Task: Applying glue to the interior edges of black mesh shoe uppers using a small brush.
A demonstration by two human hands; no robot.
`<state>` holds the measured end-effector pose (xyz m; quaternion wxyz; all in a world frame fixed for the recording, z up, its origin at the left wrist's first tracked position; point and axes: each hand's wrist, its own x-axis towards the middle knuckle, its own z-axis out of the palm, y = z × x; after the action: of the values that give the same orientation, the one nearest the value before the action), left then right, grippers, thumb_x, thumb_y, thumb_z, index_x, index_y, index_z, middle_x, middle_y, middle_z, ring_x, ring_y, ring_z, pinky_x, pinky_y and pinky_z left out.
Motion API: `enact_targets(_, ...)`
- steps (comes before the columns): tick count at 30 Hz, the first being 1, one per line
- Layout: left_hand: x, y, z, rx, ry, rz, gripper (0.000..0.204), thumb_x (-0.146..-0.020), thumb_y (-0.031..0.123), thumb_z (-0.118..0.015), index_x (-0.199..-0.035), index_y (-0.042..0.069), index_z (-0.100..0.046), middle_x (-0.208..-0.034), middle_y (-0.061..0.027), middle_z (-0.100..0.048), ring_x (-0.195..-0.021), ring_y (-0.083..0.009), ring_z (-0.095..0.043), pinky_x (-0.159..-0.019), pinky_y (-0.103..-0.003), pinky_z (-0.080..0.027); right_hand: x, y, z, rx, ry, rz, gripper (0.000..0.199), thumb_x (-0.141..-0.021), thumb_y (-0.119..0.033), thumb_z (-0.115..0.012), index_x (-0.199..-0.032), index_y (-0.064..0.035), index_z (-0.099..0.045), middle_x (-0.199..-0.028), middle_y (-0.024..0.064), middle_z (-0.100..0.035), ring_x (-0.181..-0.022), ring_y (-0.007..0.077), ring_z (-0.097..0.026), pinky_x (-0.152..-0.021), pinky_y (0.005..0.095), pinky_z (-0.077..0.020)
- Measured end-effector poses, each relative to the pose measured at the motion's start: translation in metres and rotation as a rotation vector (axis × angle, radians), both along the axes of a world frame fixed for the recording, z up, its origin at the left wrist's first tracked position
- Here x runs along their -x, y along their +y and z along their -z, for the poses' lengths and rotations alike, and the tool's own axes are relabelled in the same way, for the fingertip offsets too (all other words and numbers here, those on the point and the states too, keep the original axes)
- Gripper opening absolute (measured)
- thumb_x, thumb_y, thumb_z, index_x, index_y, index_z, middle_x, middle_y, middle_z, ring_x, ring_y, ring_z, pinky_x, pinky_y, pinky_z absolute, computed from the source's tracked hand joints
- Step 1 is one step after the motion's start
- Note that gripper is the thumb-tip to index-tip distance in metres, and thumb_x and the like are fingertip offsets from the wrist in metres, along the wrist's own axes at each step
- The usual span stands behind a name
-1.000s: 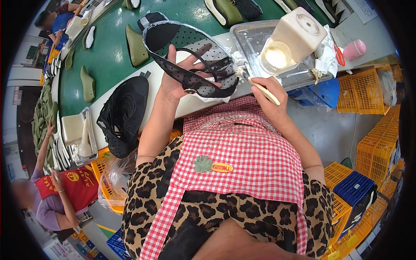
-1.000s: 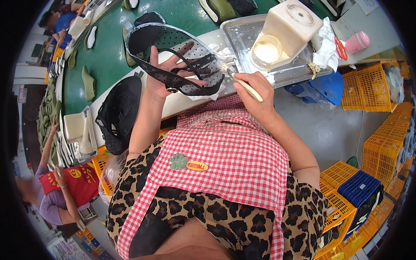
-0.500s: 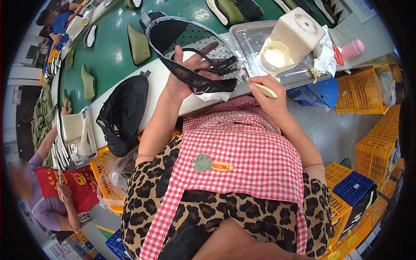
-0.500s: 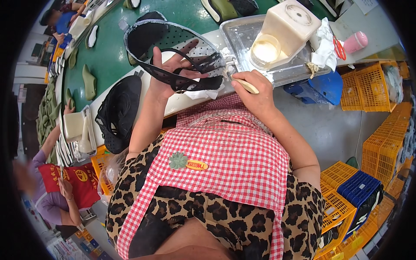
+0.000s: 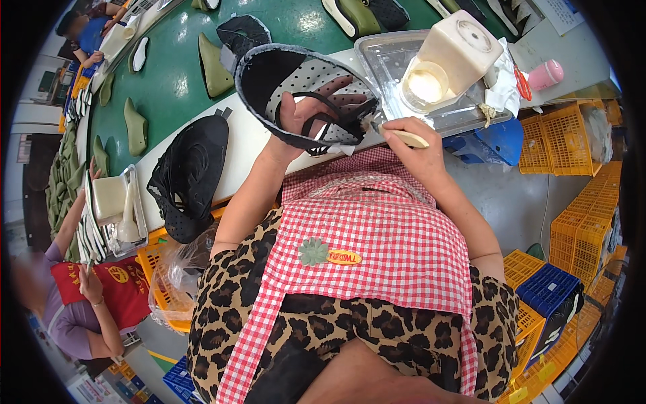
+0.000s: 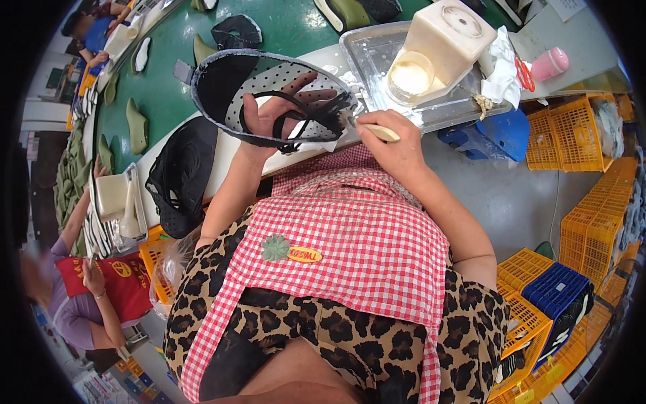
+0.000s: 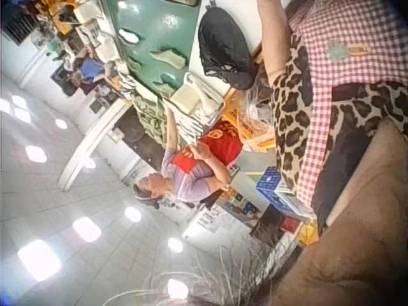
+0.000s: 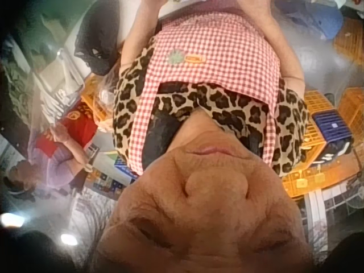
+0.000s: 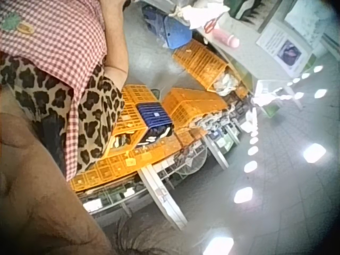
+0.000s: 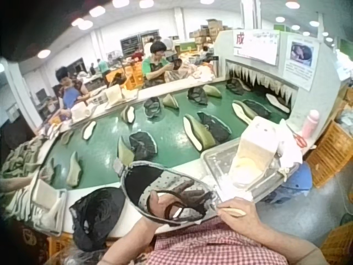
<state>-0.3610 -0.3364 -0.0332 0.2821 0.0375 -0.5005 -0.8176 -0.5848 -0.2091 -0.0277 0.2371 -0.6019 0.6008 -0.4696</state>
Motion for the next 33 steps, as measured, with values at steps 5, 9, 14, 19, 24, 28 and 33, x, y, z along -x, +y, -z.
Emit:
enact_targets(5, 0.002, 0.011, -0.002, 0.039, -0.060, -0.059, 0.123, -0.077, 0.093, -0.029, -0.154, -0.002, -0.016, -0.147, -0.0258, -0.042, -0.138, -0.0359, -0.043, -0.116, -0.044, -0.033, -0.007, 0.012, -0.001, -0.077, -0.043, -0.083, 0.014, -0.083, -0.010, -0.074, -0.096, -0.0046, -0.073, -0.088, 0.0099, -0.071, -0.081, 0.0199, -0.068, -0.075, 0.0305, -0.0527)
enact_targets(9, 0.003, 0.017, 0.006, 0.261, 0.004, -0.129, 0.069, -0.099, 0.037, -0.053, -0.150, -0.005, -0.031, -0.150, -0.0213, -0.041, -0.139, -0.0334, -0.043, -0.117, -0.042, -0.033, -0.005, 0.017, -0.007, -0.247, -0.232, -0.150, 0.014, -0.085, -0.011, -0.074, -0.097, -0.0040, -0.074, -0.089, 0.0051, -0.072, -0.082, 0.0121, -0.066, -0.076, 0.0266, -0.0515)
enact_targets(14, -0.004, 0.020, 0.016, 0.118, 0.023, -0.117, 0.062, -0.098, 0.030, -0.056, -0.147, -0.004, -0.039, -0.149, -0.0169, -0.046, -0.138, -0.0242, -0.045, -0.116, -0.035, -0.034, 0.006, 0.020, -0.022, -0.365, -0.377, -0.203, 0.015, -0.087, -0.013, -0.073, -0.100, -0.0040, -0.073, -0.090, 0.0021, -0.072, -0.082, 0.0075, -0.063, -0.075, 0.0244, -0.0502)
enact_targets(19, -0.007, 0.029, -0.007, 0.396, -0.365, -0.201, 0.128, -0.074, 0.094, -0.037, -0.149, -0.010, -0.028, -0.151, -0.0263, -0.038, -0.140, -0.0339, -0.040, -0.117, -0.045, -0.031, 0.004, 0.004, -0.018, -0.250, -0.288, -0.004, 0.015, -0.089, -0.010, -0.070, -0.102, -0.0012, -0.072, -0.091, 0.0038, -0.072, -0.085, 0.0088, -0.064, -0.076, 0.0236, -0.0503)
enact_targets(24, -0.006, 0.027, 0.018, 0.244, -0.175, -0.233, 0.127, -0.075, 0.092, -0.038, -0.149, -0.010, -0.028, -0.151, -0.0250, -0.039, -0.140, -0.0323, -0.041, -0.117, -0.045, -0.031, 0.000, 0.009, -0.019, -0.325, -0.333, -0.174, 0.016, -0.089, -0.011, -0.071, -0.102, -0.0010, -0.072, -0.092, 0.0026, -0.071, -0.084, 0.0081, -0.063, -0.077, 0.0233, -0.0490)
enact_targets(28, -0.004, 0.029, 0.020, 0.136, -0.141, -0.290, 0.108, -0.082, 0.080, -0.047, -0.148, -0.005, -0.036, -0.149, -0.0168, -0.044, -0.136, -0.0258, -0.044, -0.115, -0.040, -0.034, -0.002, 0.016, -0.028, -0.372, -0.369, -0.275, 0.016, -0.088, -0.010, -0.071, -0.102, -0.0007, -0.072, -0.093, 0.0032, -0.072, -0.085, 0.0085, -0.063, -0.077, 0.0236, -0.0492)
enact_targets(33, 0.000, 0.030, 0.005, 0.326, -0.182, -0.374, 0.106, -0.079, 0.081, -0.055, -0.146, -0.001, -0.045, -0.143, -0.0112, -0.052, -0.130, -0.0202, -0.049, -0.110, -0.034, -0.036, -0.001, 0.019, -0.042, -0.377, -0.392, -0.454, 0.014, -0.087, -0.009, -0.072, -0.100, -0.0030, -0.074, -0.093, 0.0042, -0.072, -0.084, 0.0104, -0.065, -0.077, 0.0250, -0.0506)
